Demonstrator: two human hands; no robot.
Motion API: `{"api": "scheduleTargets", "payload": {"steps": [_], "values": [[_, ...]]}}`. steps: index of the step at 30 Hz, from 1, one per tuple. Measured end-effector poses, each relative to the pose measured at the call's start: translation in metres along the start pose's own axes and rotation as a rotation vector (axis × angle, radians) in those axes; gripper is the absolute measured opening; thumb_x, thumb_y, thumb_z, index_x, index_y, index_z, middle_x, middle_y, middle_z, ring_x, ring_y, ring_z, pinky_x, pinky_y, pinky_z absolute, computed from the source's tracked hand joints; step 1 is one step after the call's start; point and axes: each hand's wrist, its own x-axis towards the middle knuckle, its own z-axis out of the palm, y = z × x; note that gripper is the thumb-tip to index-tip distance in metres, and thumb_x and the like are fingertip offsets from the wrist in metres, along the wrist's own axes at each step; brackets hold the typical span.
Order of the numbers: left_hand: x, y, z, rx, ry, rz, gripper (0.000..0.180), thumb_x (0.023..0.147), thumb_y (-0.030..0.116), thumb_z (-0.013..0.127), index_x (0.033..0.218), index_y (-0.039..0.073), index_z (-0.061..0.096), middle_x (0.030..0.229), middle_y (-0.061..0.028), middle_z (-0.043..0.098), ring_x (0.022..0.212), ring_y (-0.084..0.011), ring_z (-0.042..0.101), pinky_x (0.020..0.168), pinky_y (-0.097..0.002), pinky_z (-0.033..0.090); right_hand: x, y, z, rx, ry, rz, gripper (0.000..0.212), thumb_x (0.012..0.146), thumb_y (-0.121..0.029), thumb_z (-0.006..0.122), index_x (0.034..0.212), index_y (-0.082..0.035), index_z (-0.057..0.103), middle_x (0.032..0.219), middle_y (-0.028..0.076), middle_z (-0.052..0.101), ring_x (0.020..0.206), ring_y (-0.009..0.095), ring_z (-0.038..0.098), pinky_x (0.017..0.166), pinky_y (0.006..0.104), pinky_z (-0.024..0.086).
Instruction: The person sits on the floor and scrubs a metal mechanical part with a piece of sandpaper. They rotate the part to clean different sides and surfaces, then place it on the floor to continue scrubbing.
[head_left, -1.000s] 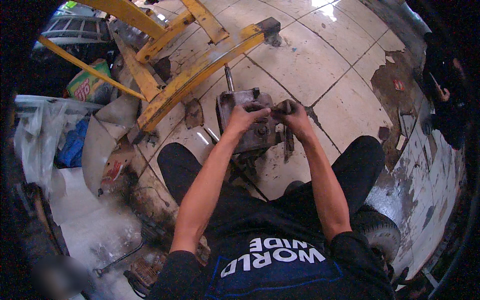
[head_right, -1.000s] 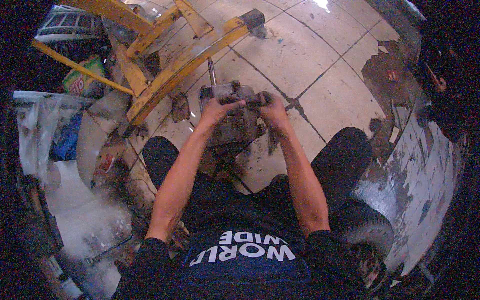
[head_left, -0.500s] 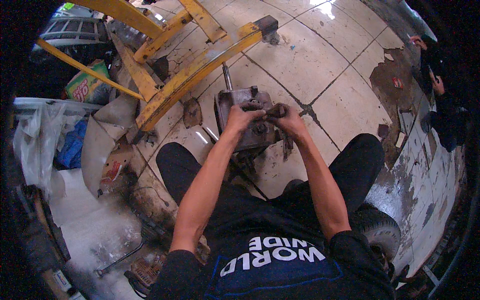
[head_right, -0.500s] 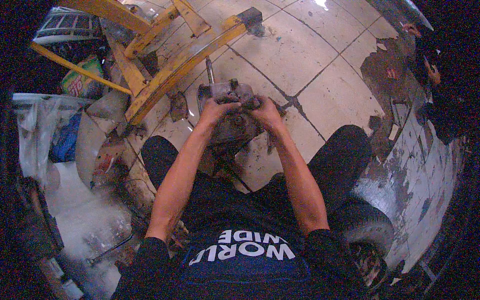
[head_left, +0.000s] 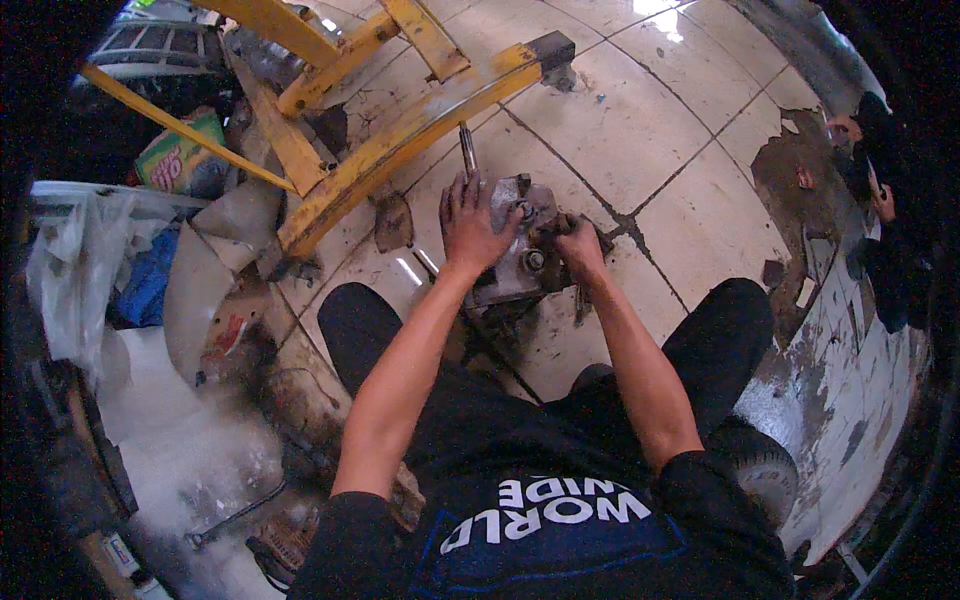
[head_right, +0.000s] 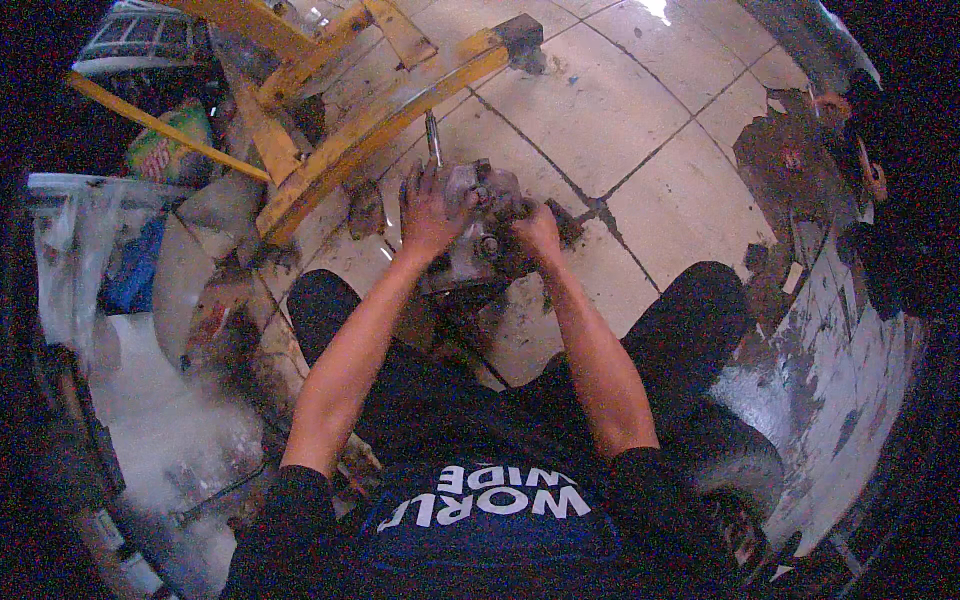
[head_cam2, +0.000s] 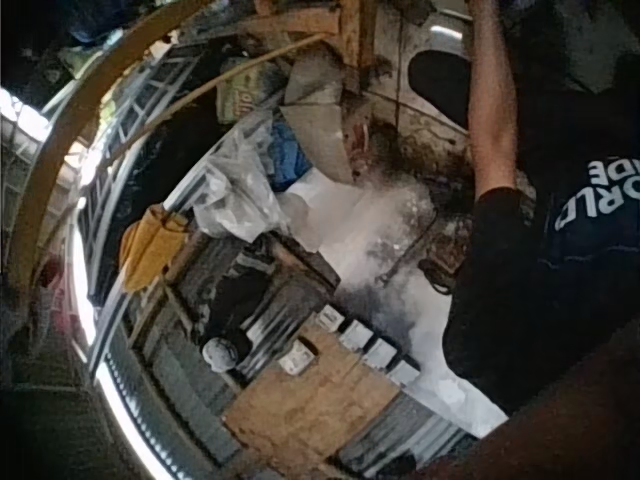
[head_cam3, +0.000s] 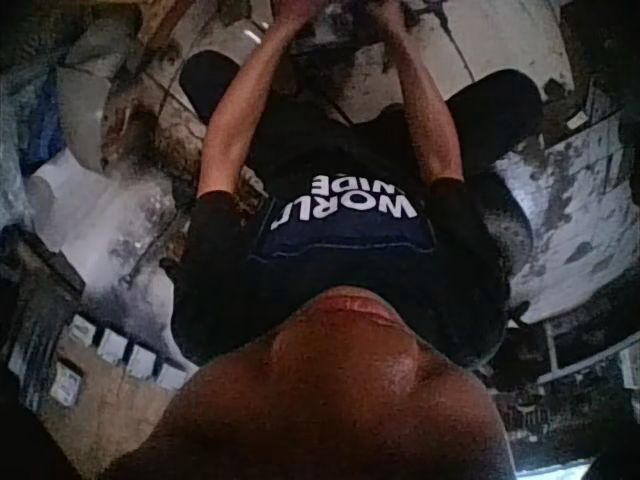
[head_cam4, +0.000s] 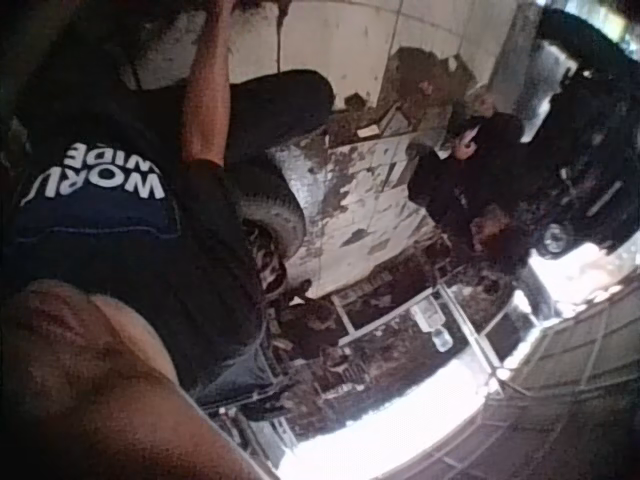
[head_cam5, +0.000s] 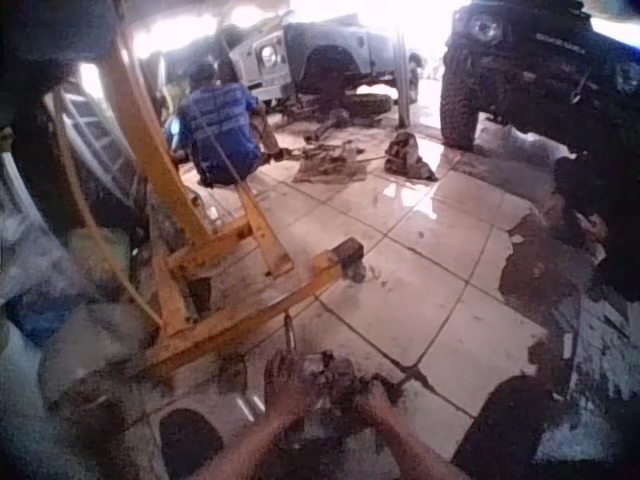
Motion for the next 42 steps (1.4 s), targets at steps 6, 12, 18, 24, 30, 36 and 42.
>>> {"api": "scheduleTargets", "payload": {"steps": [6,12,18,24,30,36,42], "values": [[0.005,0.016,-0.004,-0.029,-0.01,-0.003,0.053,0.095,0.044,0.052,0.134,0.008,0.055,0.148,-0.0164,0.042,0.145,-0.036,0.023,0.119,-0.0544,0.014,-0.003,0.012,-0.003,-0.06,0.119,0.049,0.038,0.075,-0.02,0.081,0.105,0.002,0.07,0.096,0.009,0.072,0.085,0.017,0.066,0.079,0.0325,0.051],[-0.004,0.006,-0.006,-0.099,0.007,-0.025,0.047,0.095,0.036,0.053,0.133,0.008,0.056,0.144,-0.0169,0.045,0.143,-0.0374,0.026,0.117,-0.0567,0.016,-0.018,-0.027,0.008,-0.175,0.078,0.09,0.037,0.075,-0.015,0.072,0.107,0.003,0.069,0.096,0.012,0.072,0.084,0.019,0.067,0.075,0.0333,0.052],[0.004,0.012,-0.014,-0.081,-0.036,0.0,0.046,0.097,0.034,0.052,0.135,0.008,0.054,0.14,-0.0197,0.047,0.138,-0.0421,0.034,0.118,-0.0561,0.019,0.0,-0.011,0.005,-0.181,0.229,0.075,0.037,0.073,-0.018,0.07,0.1,0.007,0.068,0.096,0.023,0.072,0.09,0.034,0.071,0.082,0.042,0.053],[0.002,0.012,-0.006,-0.103,0.009,-0.047,0.044,0.094,0.034,0.054,0.13,0.009,0.057,0.14,-0.0157,0.047,0.142,-0.0371,0.029,0.115,-0.0574,0.023,0.015,-0.017,-0.004,-0.186,0.193,0.017,0.03,0.074,-0.01,0.067,0.098,0.006,0.069,0.088,0.011,0.07,0.078,0.018,0.063,0.073,0.0328,0.051],[-0.001,0.008,-0.002,-0.041,0.033,-0.033,0.044,0.093,0.034,0.055,0.129,0.009,0.058,0.14,-0.0156,0.048,0.141,-0.0364,0.03,0.116,-0.0574,0.021,-0.001,-0.022,0.002,-0.163,0.133,-0.009,0.027,0.077,-0.012,0.068,0.098,0.004,0.07,0.088,0.01,0.071,0.077,0.017,0.062,0.072,0.0334,0.05],[-0.003,0.011,-0.008,-0.046,0.016,-0.061,0.044,0.092,0.033,0.055,0.129,0.009,0.057,0.14,-0.0158,0.047,0.141,-0.0366,0.03,0.117,-0.0577,0.02,-0.022,-0.032,0.004,-0.157,0.084,0.047,0.027,0.075,-0.009,0.061,0.098,0.004,0.067,0.083,0.009,0.068,0.072,0.016,0.059,0.067,0.0343,0.049],[-0.004,0.015,-0.012,-0.086,-0.051,-0.095,0.045,0.092,0.034,0.055,0.129,0.008,0.058,0.143,-0.0157,0.046,0.144,-0.0357,0.027,0.117,-0.0581,0.02,-0.008,-0.007,0.001,-0.235,0.115,-0.028,0.03,0.074,-0.015,0.066,0.096,0.005,0.069,0.086,0.015,0.07,0.076,0.025,0.066,0.071,0.0386,0.052]]}}
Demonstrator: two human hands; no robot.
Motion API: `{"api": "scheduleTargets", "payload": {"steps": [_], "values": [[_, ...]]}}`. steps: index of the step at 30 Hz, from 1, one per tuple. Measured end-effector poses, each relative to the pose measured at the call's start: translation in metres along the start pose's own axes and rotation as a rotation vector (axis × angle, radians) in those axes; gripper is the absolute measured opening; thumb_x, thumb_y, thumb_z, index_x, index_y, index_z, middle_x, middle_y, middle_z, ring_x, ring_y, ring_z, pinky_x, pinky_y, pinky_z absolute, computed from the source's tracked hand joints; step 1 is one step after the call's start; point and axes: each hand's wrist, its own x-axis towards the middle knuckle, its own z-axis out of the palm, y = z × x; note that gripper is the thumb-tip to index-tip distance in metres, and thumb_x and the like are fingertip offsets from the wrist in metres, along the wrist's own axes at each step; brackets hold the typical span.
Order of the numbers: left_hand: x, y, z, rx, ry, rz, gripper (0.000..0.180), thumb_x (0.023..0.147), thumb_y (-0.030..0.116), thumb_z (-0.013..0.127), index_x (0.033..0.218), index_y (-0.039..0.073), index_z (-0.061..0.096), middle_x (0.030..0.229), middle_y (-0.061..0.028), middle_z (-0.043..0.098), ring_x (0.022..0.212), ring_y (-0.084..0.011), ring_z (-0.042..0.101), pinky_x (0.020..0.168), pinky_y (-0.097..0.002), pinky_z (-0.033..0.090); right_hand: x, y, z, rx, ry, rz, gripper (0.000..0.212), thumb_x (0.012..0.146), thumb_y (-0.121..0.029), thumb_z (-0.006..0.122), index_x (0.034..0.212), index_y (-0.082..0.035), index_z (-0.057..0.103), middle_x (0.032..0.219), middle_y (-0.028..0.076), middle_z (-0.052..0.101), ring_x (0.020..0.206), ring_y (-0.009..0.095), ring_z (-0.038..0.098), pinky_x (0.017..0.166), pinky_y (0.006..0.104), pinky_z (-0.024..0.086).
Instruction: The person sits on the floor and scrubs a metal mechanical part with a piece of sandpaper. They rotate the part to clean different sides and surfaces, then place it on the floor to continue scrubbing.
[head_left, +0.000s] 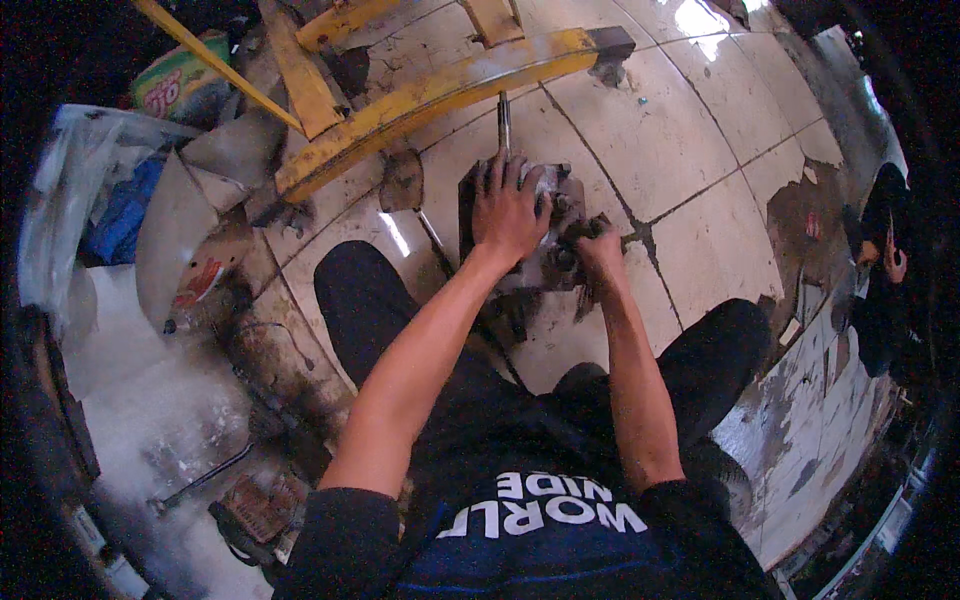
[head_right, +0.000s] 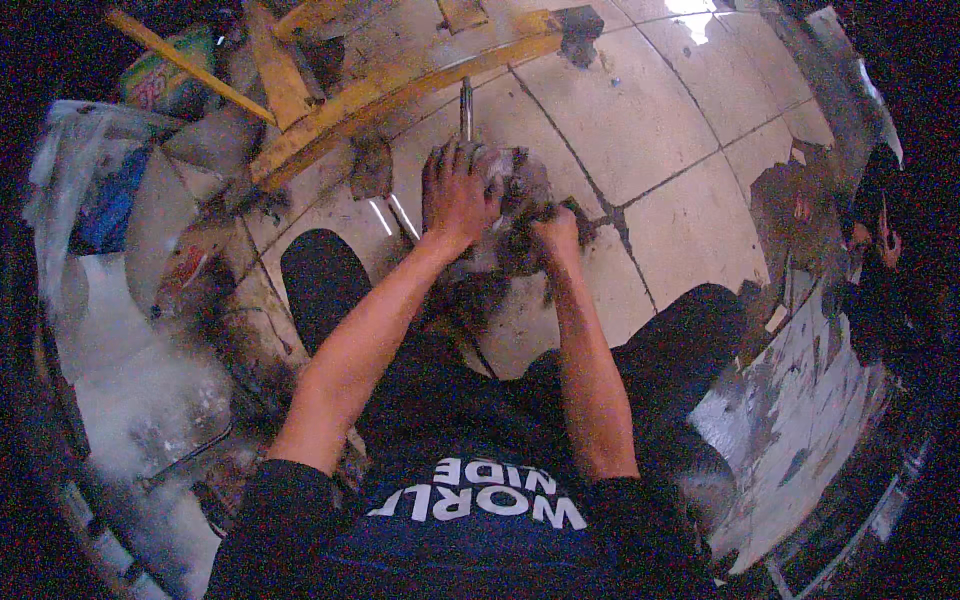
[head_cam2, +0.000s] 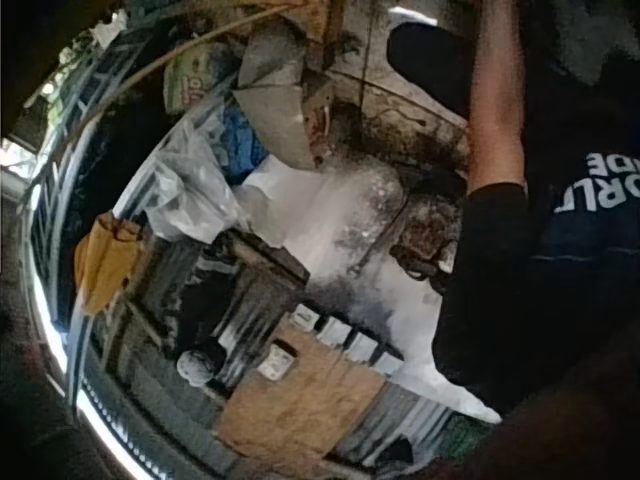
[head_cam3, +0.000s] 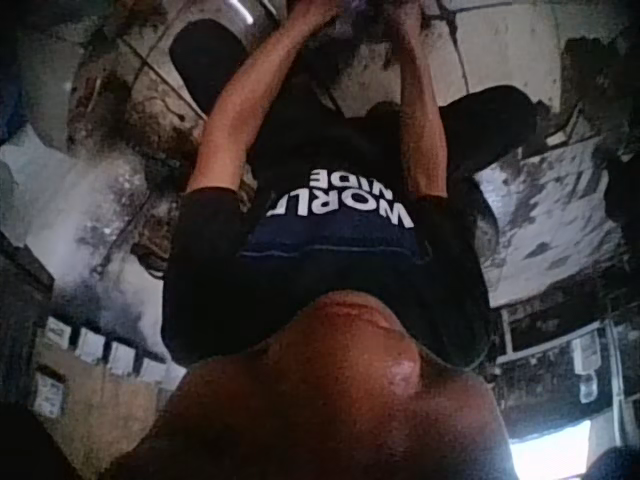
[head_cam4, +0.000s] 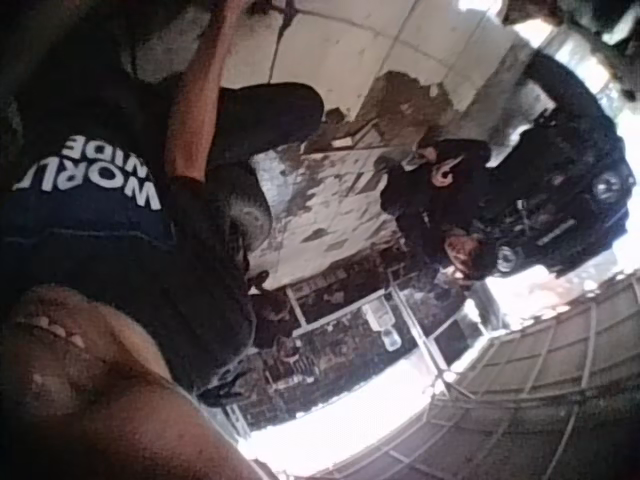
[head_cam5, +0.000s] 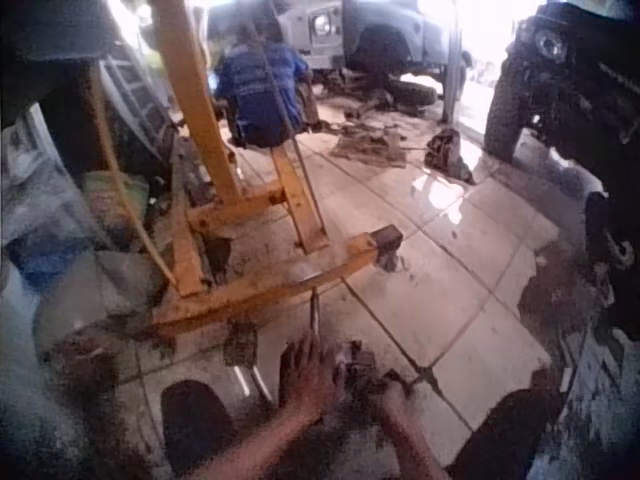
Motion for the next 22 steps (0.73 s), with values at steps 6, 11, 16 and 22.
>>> {"api": "scheduleTargets", "payload": {"steps": [6,11,16,22], "values": [[0.006,0.001,0.002,-0.001,0.011,0.017,0.046,0.092,0.034,0.055,0.129,0.008,0.059,0.144,-0.0166,0.045,0.145,-0.0357,0.025,0.117,-0.0581,0.019,0.023,0.013,-0.001,-0.06,0.07,0.042,0.031,0.072,-0.018,0.068,0.093,0.004,0.07,0.088,0.02,0.072,0.078,0.031,0.07,0.072,0.0412,0.053],[0.001,-0.004,0.004,-0.003,0.029,0.018,0.046,0.091,0.033,0.056,0.129,0.007,0.059,0.142,-0.017,0.046,0.144,-0.0355,0.025,0.117,-0.0578,0.018,0.016,-0.035,-0.007,-0.099,0.013,0.053,0.029,0.076,-0.011,0.063,0.098,0.007,0.068,0.089,0.012,0.071,0.08,0.02,0.064,0.073,0.0343,0.05],[0.005,0.001,-0.002,0.011,0.013,0.035,0.046,0.089,0.033,0.058,0.128,0.009,0.06,0.14,-0.018,0.048,0.141,-0.0371,0.03,0.117,-0.0574,0.019,0.011,-0.008,-0.006,-0.094,0.026,0.036,0.03,0.075,-0.01,0.062,0.099,0.008,0.068,0.089,0.013,0.072,0.079,0.02,0.065,0.073,0.0352,0.05],[0.006,-0.004,0.006,0.063,-0.058,-0.015,0.058,0.086,0.04,0.062,0.137,0.013,0.053,0.145,-0.015,0.044,0.145,-0.0348,0.025,0.116,-0.0619,0.017,0.008,0.007,-0.008,-0.031,-0.12,-0.098,0.033,0.076,-0.011,0.069,0.108,0.0,0.072,0.1,0.013,0.073,0.095,0.016,0.066,0.091,0.0319,0.048]]}}
